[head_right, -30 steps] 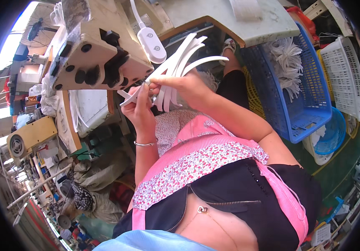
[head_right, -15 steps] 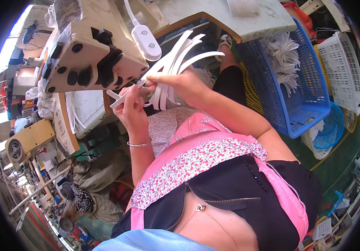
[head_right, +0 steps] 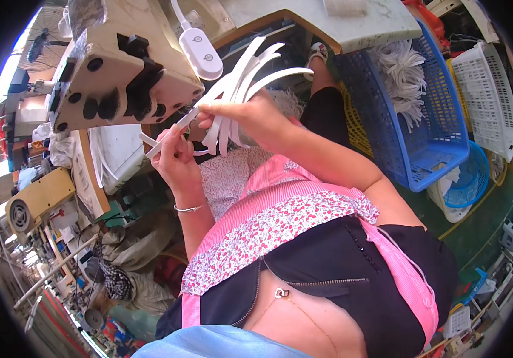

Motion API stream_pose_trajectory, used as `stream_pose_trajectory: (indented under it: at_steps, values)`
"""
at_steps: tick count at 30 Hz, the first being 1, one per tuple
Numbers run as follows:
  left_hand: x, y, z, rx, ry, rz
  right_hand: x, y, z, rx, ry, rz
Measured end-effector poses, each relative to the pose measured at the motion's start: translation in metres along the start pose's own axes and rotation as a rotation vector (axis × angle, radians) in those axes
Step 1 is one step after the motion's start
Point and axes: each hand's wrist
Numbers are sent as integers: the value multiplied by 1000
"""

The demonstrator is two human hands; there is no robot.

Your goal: Sort and count stacks of white shoe lining or stiffening components.

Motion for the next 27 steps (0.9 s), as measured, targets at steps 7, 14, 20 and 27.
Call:
stream_pose_trajectory:
  at_steps: [7,14,20,27]
  values:
    - [-7,-1,-12,-34,29,34,-4,-2,-4,-31,7,-33]
    - [-8,1,-20,-52,-36,18,-7,-5,-8,-59,0,-72]
    - [-12,1,-37,-125,-151,19,-14,-4,-8,-10,110,-91]
    - [-9,-4,-67,-89,-197,18,-19,-9,11,-46,61,-101]
Point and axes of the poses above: each hand's wrist, its own y-axis towards the middle knuckle, its own z-axis out of the palm, x = y × z, and after that the axes turned 5 degrees about -x, right-handed
